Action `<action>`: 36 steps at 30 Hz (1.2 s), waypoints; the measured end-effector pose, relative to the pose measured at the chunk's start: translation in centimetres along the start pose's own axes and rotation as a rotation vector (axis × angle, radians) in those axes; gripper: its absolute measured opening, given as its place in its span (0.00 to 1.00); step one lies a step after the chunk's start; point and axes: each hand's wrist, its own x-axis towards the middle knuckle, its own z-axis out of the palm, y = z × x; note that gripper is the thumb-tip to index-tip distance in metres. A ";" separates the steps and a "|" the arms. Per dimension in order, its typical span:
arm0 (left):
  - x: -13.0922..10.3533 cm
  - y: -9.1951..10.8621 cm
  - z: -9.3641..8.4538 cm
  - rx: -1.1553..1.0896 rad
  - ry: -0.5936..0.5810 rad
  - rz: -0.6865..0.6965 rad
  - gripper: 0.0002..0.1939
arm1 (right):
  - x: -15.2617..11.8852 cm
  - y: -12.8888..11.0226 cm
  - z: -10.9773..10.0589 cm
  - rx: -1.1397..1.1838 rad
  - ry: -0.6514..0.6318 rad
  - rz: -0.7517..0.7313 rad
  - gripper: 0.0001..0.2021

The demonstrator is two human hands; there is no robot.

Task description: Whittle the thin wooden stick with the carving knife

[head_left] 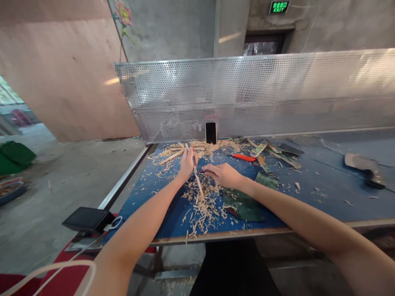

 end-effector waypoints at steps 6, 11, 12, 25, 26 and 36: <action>-0.3 0.1 -0.2 0.013 -0.054 -0.118 0.29 | -0.2 1.1 0.4 0.002 0.015 -0.115 0.17; -0.4 0.1 0.4 -0.074 -0.006 -0.174 0.26 | -0.3 1.2 0.8 -0.027 -0.025 -0.098 0.17; -0.4 0.1 0.6 -0.092 0.000 -0.187 0.26 | -0.2 1.1 0.8 -0.022 -0.039 -0.088 0.17; -1.1 -0.7 1.6 -0.089 -0.009 -0.315 0.23 | 0.5 0.8 -1.5 0.070 -0.251 -0.121 0.14; -1.1 -0.6 1.7 -0.090 -0.007 -0.319 0.23 | 0.5 0.7 -1.4 0.078 -0.246 -0.122 0.14; -1.0 0.2 1.6 -0.128 0.006 -0.287 0.25 | 0.2 0.8 0.7 -0.031 -0.060 -0.018 0.15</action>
